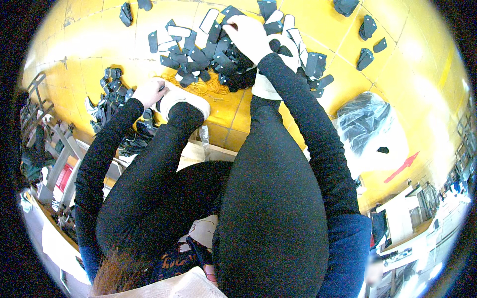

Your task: The person sits on the floor and sorts small black plastic parts, picking them up one by one, inspecting them, and arranging them into neat rows. The person handles the parts by hand without using any tools.

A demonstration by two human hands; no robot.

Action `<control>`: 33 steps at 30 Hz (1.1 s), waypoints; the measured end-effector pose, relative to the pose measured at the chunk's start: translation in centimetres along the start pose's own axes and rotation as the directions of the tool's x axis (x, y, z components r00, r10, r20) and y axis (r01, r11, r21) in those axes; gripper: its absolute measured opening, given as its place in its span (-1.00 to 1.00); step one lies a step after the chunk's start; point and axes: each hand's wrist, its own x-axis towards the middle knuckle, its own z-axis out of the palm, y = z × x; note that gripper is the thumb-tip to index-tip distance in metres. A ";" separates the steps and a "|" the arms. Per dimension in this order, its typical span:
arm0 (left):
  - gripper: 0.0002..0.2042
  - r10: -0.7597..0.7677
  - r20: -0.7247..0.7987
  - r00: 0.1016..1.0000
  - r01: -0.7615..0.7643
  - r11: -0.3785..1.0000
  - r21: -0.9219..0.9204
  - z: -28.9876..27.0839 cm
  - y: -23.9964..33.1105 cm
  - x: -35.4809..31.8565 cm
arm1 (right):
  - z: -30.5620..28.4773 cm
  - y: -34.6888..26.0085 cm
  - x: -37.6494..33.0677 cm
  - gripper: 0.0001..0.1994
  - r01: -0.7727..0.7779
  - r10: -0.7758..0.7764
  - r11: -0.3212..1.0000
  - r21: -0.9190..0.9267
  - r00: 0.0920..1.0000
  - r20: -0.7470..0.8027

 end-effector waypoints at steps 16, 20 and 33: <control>-0.71 -0.013 0.017 1.000 0.014 1.000 -0.027 -0.2 0.2 0.0 | 0.2 -0.4 -2.9 -0.80 0.337 -0.234 0.893 -0.300 0.914 0.332; -0.69 -0.015 0.008 1.000 0.015 1.000 -0.014 -0.3 0.2 0.2 | 1.1 -0.6 -3.0 -0.84 0.365 -0.252 0.833 -0.417 0.920 0.301; -0.68 -0.016 0.009 1.000 0.016 1.000 0.005 -0.2 0.2 0.5 | 1.7 0.6 1.1 -0.66 0.008 -0.054 0.957 -0.290 0.987 -0.152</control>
